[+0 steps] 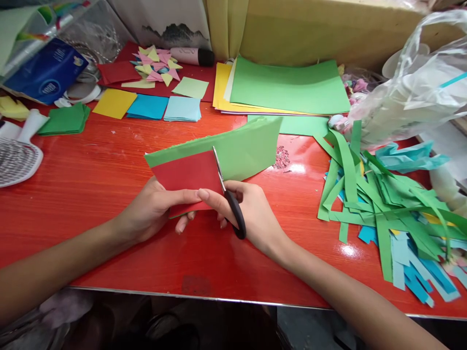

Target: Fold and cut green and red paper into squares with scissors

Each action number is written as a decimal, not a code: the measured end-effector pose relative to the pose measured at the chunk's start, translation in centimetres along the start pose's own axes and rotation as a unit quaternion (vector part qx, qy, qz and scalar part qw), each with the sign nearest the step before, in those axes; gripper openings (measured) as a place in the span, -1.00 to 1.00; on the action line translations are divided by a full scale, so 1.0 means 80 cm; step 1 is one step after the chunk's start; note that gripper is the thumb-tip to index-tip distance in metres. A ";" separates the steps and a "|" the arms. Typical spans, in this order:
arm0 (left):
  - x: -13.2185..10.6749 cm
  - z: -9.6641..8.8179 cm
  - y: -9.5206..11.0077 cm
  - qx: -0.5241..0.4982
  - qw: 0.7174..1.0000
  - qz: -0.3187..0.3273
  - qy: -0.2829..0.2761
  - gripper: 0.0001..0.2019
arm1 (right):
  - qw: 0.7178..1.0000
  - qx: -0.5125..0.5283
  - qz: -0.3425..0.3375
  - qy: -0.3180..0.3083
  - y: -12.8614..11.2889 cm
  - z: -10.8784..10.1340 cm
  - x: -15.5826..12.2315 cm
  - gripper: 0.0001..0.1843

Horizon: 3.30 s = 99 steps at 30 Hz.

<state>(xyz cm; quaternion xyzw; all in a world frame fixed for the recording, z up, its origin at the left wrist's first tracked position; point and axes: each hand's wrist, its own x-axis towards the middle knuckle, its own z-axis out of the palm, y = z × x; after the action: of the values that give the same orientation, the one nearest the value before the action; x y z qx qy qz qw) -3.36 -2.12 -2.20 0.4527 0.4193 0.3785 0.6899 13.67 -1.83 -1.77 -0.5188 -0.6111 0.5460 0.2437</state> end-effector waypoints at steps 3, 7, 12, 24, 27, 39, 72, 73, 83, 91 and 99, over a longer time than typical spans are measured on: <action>0.000 0.001 -0.001 0.013 1.000 0.003 0.000 -0.79 | 1.000 -0.004 -0.011 0.001 0.001 0.000 -0.001 -0.52; -0.001 0.000 -0.002 0.037 0.999 -0.006 0.006 -0.72 | 1.000 -0.016 -0.011 0.011 0.002 0.001 -0.004 -0.53; -0.002 -0.001 -0.003 0.054 0.998 -0.010 0.015 -0.68 | 1.000 -0.023 0.001 0.006 0.001 0.000 -0.001 -0.51; -0.001 0.003 -0.001 0.049 0.999 0.008 -0.011 -0.81 | 0.999 -0.014 -0.016 0.023 0.004 0.002 -0.002 -0.54; -0.002 0.004 -0.001 0.050 0.999 0.002 -0.017 -0.81 | 1.000 -0.011 -0.003 0.022 -0.001 0.002 0.000 -0.54; -0.001 0.003 -0.007 0.058 0.998 -0.006 0.002 -0.80 | 0.999 -0.025 0.003 0.036 0.000 0.003 -0.002 -0.52; -0.002 0.007 -0.014 0.015 0.999 -0.041 -0.016 -0.85 | 0.999 0.002 0.007 0.036 0.004 0.001 -0.001 -0.54; -0.002 0.007 -0.015 0.015 0.999 -0.042 -0.017 -0.85 | 0.999 0.005 0.005 0.038 0.004 0.001 -0.001 -0.54; -0.003 0.004 -0.019 0.009 0.999 -0.039 -0.013 -0.84 | 0.997 0.037 -0.017 0.059 0.008 0.005 0.001 -0.54; -0.005 0.006 -0.015 0.011 0.999 -0.049 -0.020 -0.81 | 0.997 0.009 -0.034 0.074 0.002 0.003 0.004 -0.48; -0.006 0.006 -0.012 0.023 0.996 -0.088 -0.024 -0.80 | 0.997 0.037 -0.032 0.057 0.012 0.001 0.007 -0.53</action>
<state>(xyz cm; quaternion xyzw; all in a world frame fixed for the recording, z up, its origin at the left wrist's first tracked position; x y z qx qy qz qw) -2.94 -3.02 -2.86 0.4388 0.4492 0.2957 0.7199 13.79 -1.47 -2.85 -0.5199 -0.5914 0.5301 0.3143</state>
